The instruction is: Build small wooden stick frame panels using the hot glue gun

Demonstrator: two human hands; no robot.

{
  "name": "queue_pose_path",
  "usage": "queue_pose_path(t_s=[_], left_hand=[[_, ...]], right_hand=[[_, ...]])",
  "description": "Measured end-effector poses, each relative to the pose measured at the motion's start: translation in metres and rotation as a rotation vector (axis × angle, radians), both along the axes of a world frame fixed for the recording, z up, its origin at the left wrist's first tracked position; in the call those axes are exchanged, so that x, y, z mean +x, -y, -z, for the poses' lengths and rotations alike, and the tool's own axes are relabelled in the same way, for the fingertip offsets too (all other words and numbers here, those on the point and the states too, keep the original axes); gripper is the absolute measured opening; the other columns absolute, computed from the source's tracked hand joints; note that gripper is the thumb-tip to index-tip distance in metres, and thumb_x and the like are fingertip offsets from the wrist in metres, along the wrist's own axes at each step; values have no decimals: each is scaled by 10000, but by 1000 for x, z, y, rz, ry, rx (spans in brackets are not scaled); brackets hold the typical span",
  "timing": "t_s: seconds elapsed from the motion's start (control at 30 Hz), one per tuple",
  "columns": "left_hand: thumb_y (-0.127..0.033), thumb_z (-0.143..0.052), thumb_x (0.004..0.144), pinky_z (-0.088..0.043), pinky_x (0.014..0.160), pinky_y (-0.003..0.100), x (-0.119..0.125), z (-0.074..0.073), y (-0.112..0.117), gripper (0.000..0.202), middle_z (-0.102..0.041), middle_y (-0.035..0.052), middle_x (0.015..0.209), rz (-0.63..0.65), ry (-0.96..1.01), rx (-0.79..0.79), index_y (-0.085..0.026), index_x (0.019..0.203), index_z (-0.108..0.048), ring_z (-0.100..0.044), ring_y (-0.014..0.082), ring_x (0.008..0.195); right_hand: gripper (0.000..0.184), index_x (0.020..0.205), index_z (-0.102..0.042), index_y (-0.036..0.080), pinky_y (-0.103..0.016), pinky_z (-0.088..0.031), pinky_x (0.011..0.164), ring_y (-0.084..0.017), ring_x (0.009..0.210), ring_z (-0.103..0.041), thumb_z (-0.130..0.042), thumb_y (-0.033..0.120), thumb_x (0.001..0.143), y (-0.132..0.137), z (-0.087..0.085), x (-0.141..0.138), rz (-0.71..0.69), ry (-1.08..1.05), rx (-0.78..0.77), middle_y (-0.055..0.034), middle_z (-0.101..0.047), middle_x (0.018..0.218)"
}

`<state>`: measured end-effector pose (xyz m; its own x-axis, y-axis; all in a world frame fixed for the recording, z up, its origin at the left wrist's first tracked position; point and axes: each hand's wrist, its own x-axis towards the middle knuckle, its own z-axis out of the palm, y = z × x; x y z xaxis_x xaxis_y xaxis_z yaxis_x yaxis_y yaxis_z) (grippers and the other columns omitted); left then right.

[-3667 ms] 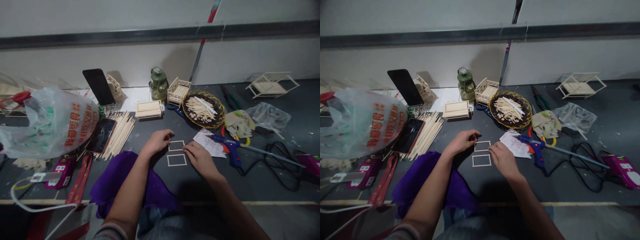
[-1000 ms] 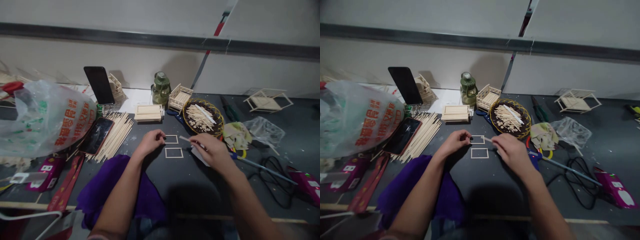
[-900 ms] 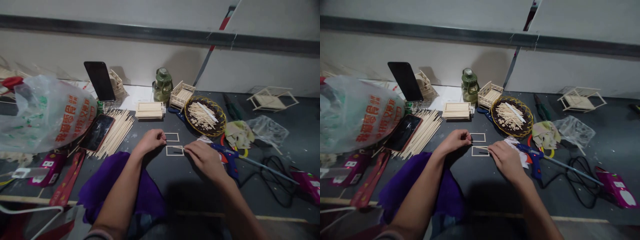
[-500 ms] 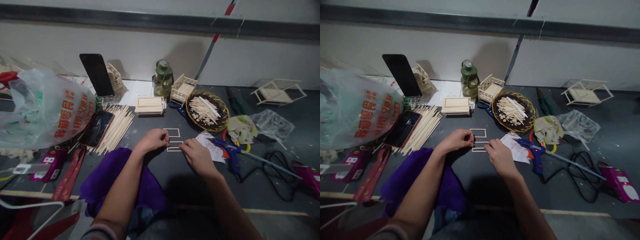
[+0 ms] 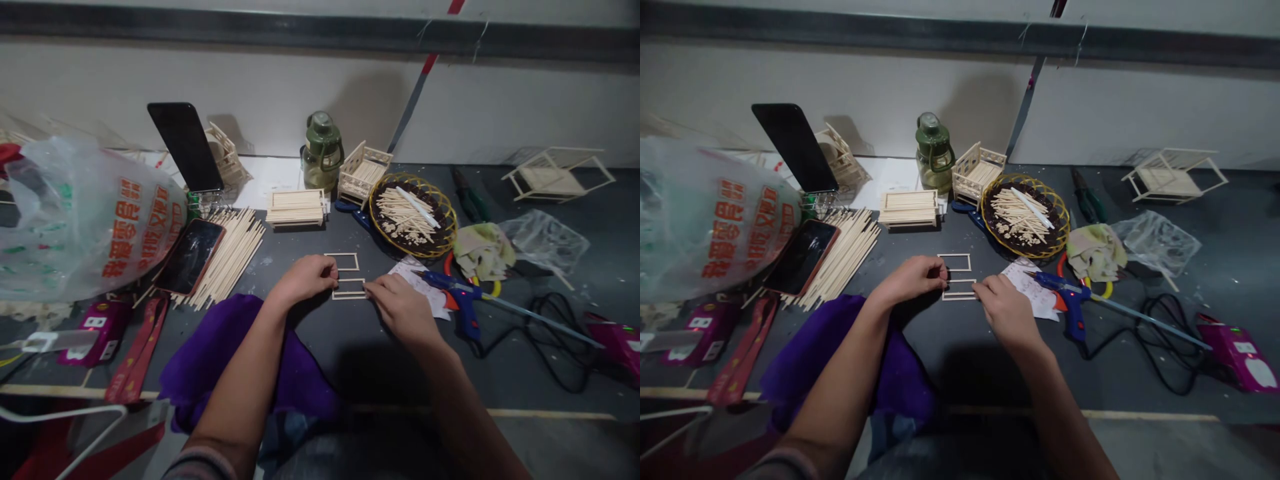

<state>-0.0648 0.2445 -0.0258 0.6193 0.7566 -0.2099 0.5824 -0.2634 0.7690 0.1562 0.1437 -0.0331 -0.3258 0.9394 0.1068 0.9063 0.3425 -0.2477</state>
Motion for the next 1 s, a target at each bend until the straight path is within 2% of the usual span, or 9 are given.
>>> queue_pose_path(t_s=[0.17,0.37,0.67,0.77,1.0], left_hand=[[-143,-616,755,-353,607,236,9,-4,5,81,-655,-14,744,21,51,61,-204,793,-654,-560,139,672],[-80,-582,744,-381,670,255,25,-5,15,159,-641,4,777,91,54,171,-214,797,-648,-567,170,774],[-76,-572,763,-381,678,264,35,2,22,174,-668,6,812,127,47,239,-229,824,-628,-567,189,815],[-108,-561,797,-398,693,257,32,2,18,137,-675,9,826,63,71,184,-218,835,-633,-586,172,800],[-201,-592,831,-423,661,230,10,10,-3,129,-665,4,786,-281,265,95,-182,945,-650,-587,122,697]], right_hand=[[248,1042,-658,204,-320,-441,780,-225,919,-607,-426,280,992,15,11,9,168,-111,33,-84,-676,951],[225,997,-644,217,-320,-459,752,-216,869,-640,-430,284,978,25,28,-1,312,-255,-29,-74,-699,952],[211,952,-637,225,-318,-448,751,-218,862,-637,-433,278,967,16,26,-8,351,-308,-41,-64,-688,901],[203,955,-641,219,-313,-446,755,-217,873,-636,-444,264,957,16,25,-8,355,-304,-50,-66,-689,908],[206,961,-648,223,-312,-448,765,-218,879,-630,-444,253,953,19,22,-7,350,-313,-31,-68,-693,927]])
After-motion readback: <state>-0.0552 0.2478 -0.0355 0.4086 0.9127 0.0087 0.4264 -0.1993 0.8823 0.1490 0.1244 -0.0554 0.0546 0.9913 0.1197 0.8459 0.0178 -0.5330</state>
